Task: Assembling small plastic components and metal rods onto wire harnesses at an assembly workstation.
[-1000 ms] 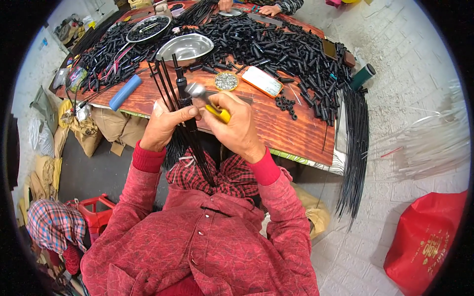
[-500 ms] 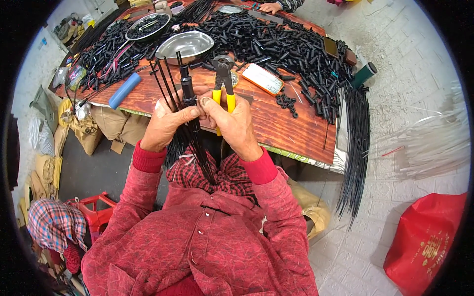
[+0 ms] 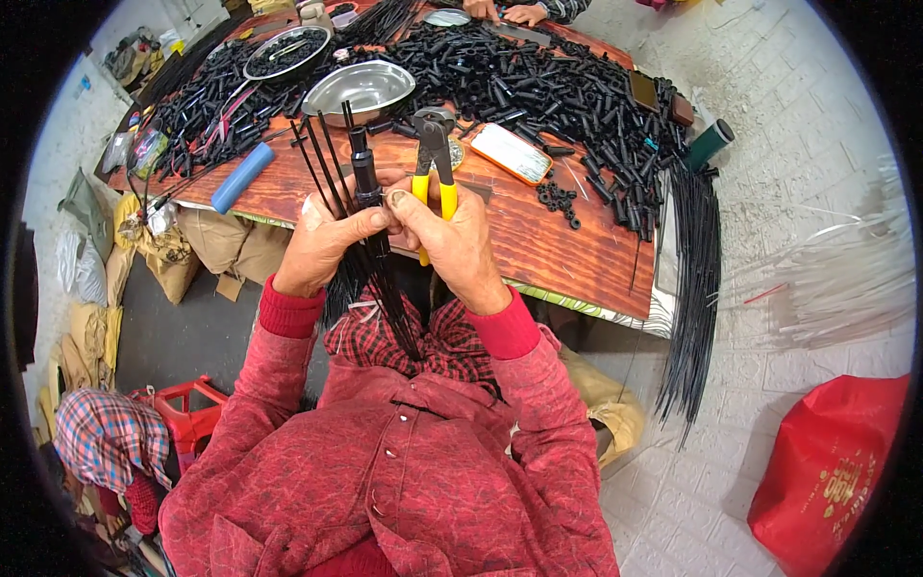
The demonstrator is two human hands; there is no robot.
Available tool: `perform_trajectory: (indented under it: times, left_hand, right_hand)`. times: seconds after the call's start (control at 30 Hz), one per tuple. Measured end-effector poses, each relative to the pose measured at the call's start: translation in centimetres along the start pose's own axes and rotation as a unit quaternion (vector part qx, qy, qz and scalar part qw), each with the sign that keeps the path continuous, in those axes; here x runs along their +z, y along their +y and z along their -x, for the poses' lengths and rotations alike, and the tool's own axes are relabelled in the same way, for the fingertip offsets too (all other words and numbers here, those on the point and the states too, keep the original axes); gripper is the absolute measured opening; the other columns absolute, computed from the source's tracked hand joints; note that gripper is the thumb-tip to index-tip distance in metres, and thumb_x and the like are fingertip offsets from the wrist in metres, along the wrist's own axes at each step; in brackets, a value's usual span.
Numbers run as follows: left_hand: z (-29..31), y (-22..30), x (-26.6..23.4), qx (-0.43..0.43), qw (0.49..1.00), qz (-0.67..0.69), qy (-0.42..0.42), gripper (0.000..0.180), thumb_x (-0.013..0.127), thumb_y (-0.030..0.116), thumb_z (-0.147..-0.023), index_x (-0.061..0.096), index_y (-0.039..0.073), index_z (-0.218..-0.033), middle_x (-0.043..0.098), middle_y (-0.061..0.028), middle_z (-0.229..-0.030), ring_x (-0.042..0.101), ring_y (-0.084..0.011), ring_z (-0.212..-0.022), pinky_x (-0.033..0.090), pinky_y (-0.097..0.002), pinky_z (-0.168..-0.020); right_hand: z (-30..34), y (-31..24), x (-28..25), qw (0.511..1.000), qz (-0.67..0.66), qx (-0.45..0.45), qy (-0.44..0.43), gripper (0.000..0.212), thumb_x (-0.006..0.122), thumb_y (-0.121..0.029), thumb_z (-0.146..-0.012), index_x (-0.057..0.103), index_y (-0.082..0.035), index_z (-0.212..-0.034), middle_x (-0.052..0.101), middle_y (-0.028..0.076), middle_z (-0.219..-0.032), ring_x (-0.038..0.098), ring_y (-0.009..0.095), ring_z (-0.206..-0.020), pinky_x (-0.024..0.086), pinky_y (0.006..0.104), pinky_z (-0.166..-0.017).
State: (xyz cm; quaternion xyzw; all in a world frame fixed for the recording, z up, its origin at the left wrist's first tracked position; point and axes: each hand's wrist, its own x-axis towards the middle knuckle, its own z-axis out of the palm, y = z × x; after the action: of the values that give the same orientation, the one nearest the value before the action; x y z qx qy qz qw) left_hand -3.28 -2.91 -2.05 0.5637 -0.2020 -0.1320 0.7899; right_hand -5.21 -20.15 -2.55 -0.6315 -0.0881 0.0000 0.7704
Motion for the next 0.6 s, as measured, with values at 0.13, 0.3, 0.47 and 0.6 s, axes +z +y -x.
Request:
perform_trajectory:
  times: [0.13, 0.3, 0.47, 0.6]
  left_hand:
    - [-0.1, 0.0, 0.2, 0.002, 1.0, 0.0, -0.002, 0.038, 0.07, 0.005, -0.087, 0.06, -0.003, -0.124, 0.069, -0.0094, -0.107, 0.066, -0.0156, -0.092, 0.055, -0.0298, -0.084]
    - [0.0, 0.1, 0.3, -0.004, 1.0, 0.001, 0.009, 0.037, 0.07, 0.005, -0.087, 0.061, -0.003, -0.122, 0.069, -0.0086, -0.105, 0.066, -0.0145, -0.09, 0.055, -0.0287, -0.082]
    - [0.0, -0.4, 0.1, 0.023, 0.998, -0.05, 0.031, 0.039, 0.071, 0.005, -0.086, 0.061, -0.003, -0.123, 0.069, -0.0067, -0.102, 0.065, -0.012, -0.089, 0.054, -0.0272, -0.081]
    - [0.0, -0.1, 0.5, 0.008, 0.999, -0.028, 0.029, 0.039, 0.071, 0.005, -0.087, 0.061, -0.003, -0.123, 0.069, -0.0057, -0.101, 0.065, -0.0116, -0.089, 0.054, -0.0269, -0.081]
  right_hand:
    - [0.1, 0.0, -0.2, 1.0, -0.006, 0.006, 0.004, 0.015, 0.059, -0.015, -0.095, 0.064, -0.001, -0.093, 0.058, -0.002, -0.073, 0.051, 0.004, -0.06, 0.041, 0.0209, -0.057]
    - [0.2, -0.5, 0.6, 0.994, 0.081, -0.039, 0.059, 0.016, 0.069, -0.015, -0.089, 0.068, 0.0, -0.094, 0.063, 0.002, -0.072, 0.056, 0.009, -0.06, 0.046, 0.0254, -0.055]
    - [0.1, -0.9, 0.7, 0.941, 0.267, -0.176, 0.111, 0.015, 0.071, -0.012, -0.084, 0.067, 0.002, -0.089, 0.066, 0.008, -0.075, 0.061, 0.01, -0.065, 0.049, 0.0284, -0.059]
    - [-0.1, -1.6, 0.1, 0.987, 0.148, -0.028, 0.057, 0.013, 0.07, -0.012, -0.086, 0.066, 0.001, -0.087, 0.066, 0.005, -0.077, 0.061, 0.009, -0.066, 0.049, 0.0269, -0.06]
